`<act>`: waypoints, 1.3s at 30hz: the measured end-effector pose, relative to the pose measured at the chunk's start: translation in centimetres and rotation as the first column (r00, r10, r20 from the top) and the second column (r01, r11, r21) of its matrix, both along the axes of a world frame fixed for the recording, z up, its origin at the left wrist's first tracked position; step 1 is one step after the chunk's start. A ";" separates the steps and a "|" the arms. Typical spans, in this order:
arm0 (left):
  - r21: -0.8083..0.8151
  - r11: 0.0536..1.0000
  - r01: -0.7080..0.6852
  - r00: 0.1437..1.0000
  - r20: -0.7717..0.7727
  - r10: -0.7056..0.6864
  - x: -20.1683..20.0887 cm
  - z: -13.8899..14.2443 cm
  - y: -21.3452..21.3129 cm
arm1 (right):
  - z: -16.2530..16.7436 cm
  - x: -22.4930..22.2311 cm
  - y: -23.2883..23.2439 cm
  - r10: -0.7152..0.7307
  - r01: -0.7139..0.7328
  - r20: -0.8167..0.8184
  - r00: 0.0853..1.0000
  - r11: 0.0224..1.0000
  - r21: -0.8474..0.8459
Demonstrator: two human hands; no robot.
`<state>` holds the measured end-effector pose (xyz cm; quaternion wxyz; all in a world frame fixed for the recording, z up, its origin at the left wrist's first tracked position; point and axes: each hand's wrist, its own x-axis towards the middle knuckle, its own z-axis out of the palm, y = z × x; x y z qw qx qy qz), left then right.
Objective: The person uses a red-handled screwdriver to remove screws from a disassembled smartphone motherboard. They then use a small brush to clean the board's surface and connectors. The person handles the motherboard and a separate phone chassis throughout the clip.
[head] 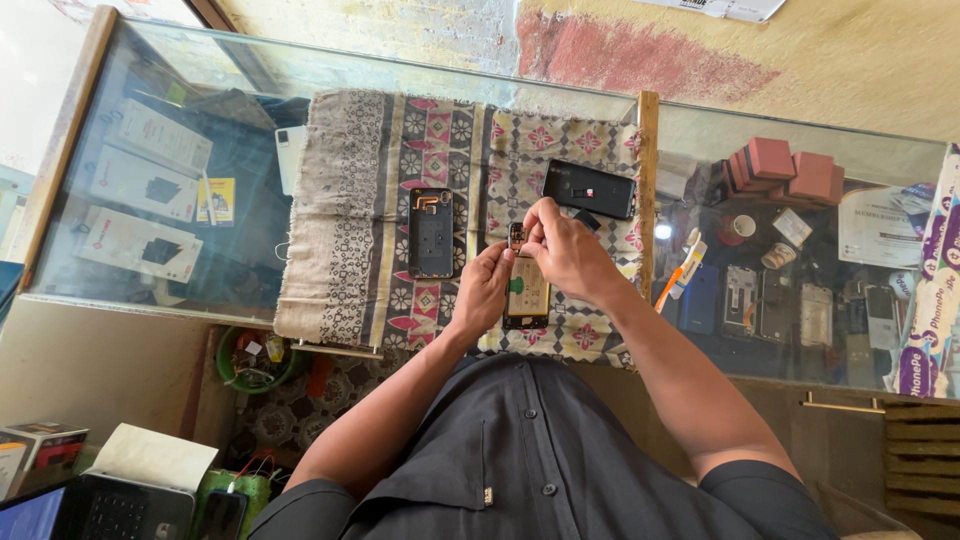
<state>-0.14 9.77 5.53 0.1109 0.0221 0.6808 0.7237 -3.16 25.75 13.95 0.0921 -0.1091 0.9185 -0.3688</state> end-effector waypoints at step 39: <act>0.003 1.000 0.022 0.999 -0.041 -0.021 -0.3 -0.4 -0.2 | -0.3 -0.5 -0.1 0.034 -0.031 -0.054 0.998 0.998 0.048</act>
